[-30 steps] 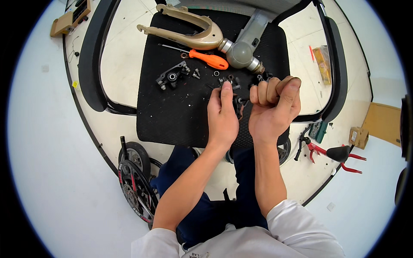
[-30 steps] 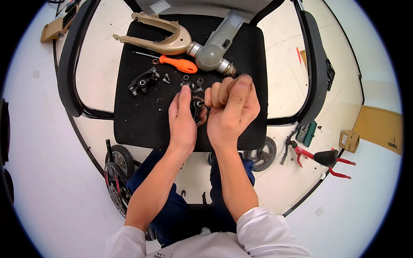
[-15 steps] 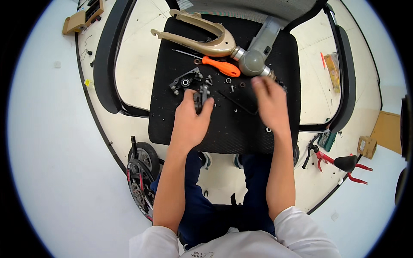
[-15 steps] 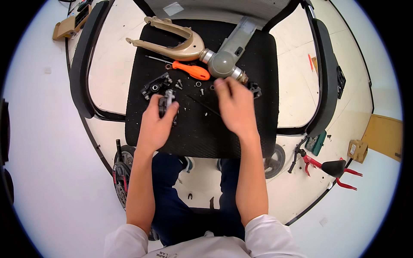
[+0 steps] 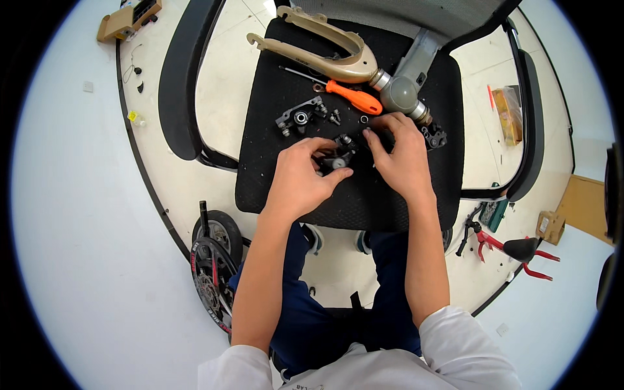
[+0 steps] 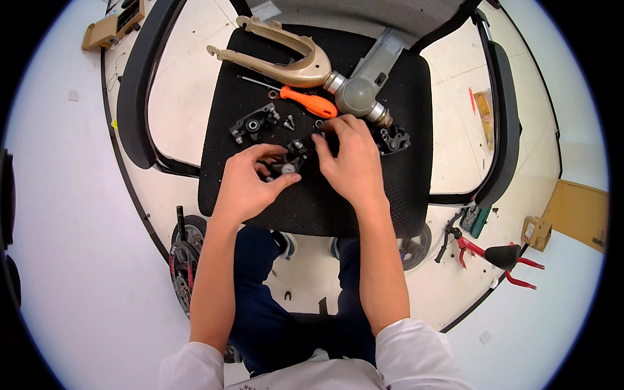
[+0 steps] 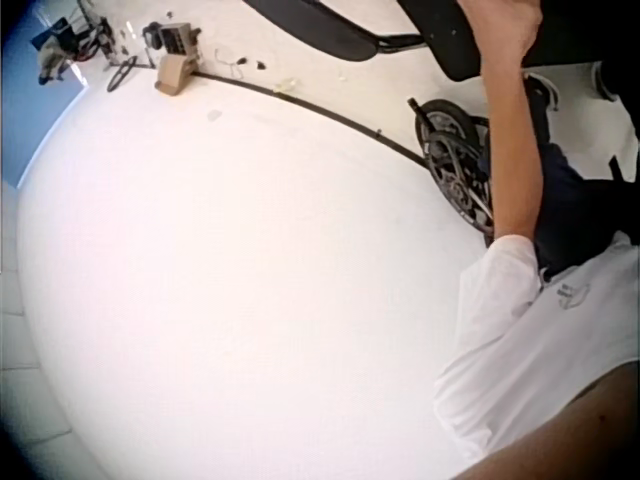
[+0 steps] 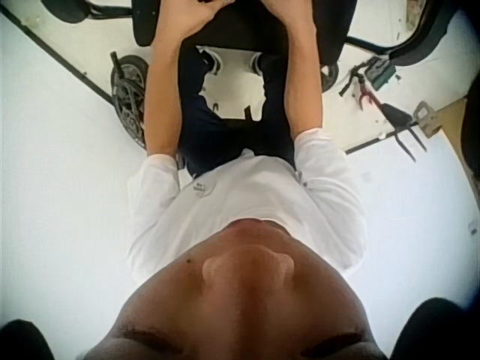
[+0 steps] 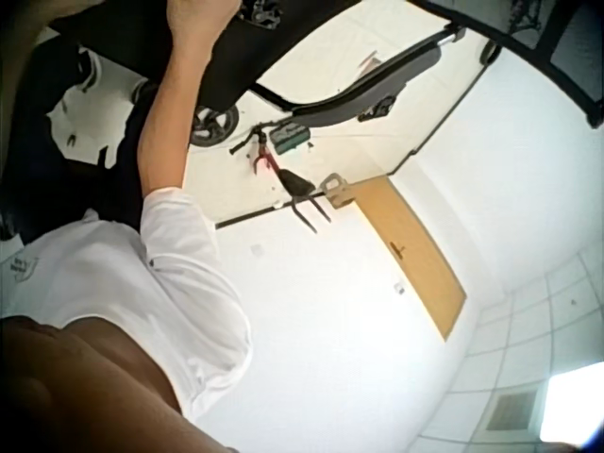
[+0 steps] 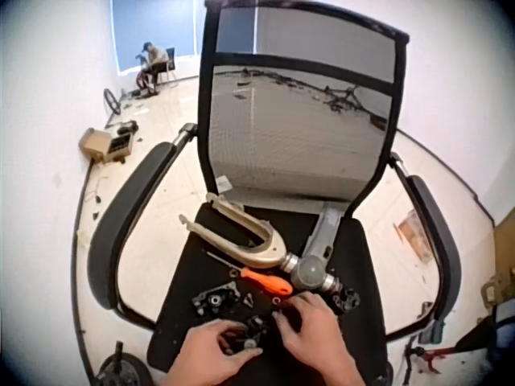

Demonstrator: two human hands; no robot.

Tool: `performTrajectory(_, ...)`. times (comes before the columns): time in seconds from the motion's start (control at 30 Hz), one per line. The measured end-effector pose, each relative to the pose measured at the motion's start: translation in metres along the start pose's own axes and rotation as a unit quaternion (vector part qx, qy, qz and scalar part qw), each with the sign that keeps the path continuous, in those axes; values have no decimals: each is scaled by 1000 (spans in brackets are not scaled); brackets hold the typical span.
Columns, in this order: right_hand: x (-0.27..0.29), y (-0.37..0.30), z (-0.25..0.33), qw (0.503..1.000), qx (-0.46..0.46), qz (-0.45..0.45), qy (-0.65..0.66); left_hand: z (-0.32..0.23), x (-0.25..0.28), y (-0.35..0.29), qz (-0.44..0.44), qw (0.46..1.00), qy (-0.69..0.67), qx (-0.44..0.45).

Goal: The person assembles small bicycle components on a chair, using an Allen key to tighten screws on a brake caliper. They then pick up a bicycle fork and a wheel, aligning the fork with the wheel hub.

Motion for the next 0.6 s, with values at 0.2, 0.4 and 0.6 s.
performTrajectory(0.2,-15,-1,10,971,-88,153,158,12,0,1,24,999,-30,35)
performTrajectory(0.4,-14,2,9,973,-70,132,174,11,18,3,-172,985,-5,-26)
performTrajectory(0.6,-42,26,7,993,-55,61,82,14,24,15,-220,955,196,-8)
Point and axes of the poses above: each hand's wrist, its own y-axis towards the middle knuckle, its own x-axis out of the back of the hand, z = x × y, the point moved 3 cm from there along y, towards the middle knuckle, and after that the axes turned 1 degree about z, right-handed, at the moved point
